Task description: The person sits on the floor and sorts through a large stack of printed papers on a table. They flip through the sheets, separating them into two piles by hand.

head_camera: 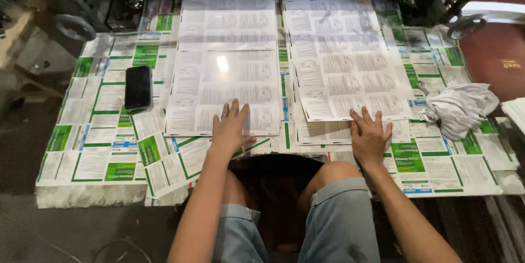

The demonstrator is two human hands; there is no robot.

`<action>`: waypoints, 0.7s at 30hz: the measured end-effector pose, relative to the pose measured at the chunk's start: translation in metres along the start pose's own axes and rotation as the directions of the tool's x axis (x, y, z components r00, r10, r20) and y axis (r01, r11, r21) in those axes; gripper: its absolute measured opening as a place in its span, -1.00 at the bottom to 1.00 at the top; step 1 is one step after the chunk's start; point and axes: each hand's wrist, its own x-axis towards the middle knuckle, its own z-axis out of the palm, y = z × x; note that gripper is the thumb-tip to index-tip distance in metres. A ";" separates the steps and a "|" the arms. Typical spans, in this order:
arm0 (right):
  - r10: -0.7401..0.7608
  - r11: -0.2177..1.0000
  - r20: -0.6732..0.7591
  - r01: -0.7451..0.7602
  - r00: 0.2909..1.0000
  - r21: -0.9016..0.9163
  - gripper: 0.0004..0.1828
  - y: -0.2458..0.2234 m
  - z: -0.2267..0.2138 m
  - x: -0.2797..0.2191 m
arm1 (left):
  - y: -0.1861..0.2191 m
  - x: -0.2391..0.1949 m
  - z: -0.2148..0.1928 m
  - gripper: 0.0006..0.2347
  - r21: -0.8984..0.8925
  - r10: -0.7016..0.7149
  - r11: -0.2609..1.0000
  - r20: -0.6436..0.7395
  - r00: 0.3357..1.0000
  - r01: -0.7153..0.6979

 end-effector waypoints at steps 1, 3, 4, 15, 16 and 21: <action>-0.001 1.000 -0.005 0.001 1.000 0.001 -0.59 -0.001 -0.002 0.002 | -0.007 0.001 0.008 -0.13 0.001 0.002 1.000 -0.005 1.000 -0.002; 0.009 1.000 0.048 -0.009 0.999 0.006 -0.56 -0.001 -0.006 0.000 | -0.022 0.000 0.028 -0.23 -0.020 0.068 0.997 -0.100 0.993 -0.071; 0.005 1.000 0.052 -0.006 0.999 0.009 -0.56 -0.002 -0.008 0.005 | -0.025 -0.001 0.028 -0.23 -0.020 0.062 0.998 -0.099 0.993 -0.065; 0.049 0.992 0.521 0.021 0.852 -0.126 -0.17 0.020 0.012 0.066 | -0.042 -0.010 0.052 -0.95 -0.107 0.202 0.963 -0.321 0.925 -0.248; 0.040 0.991 0.517 0.031 0.855 -0.128 -0.17 0.018 0.016 0.074 | -0.041 -0.011 0.044 -0.95 -0.110 0.197 0.963 -0.331 0.923 -0.245; 0.111 0.976 0.550 0.014 0.828 -0.218 -0.12 0.009 0.033 0.106 | -0.038 -0.010 0.037 -0.95 -0.079 0.215 0.963 -0.352 0.911 -0.258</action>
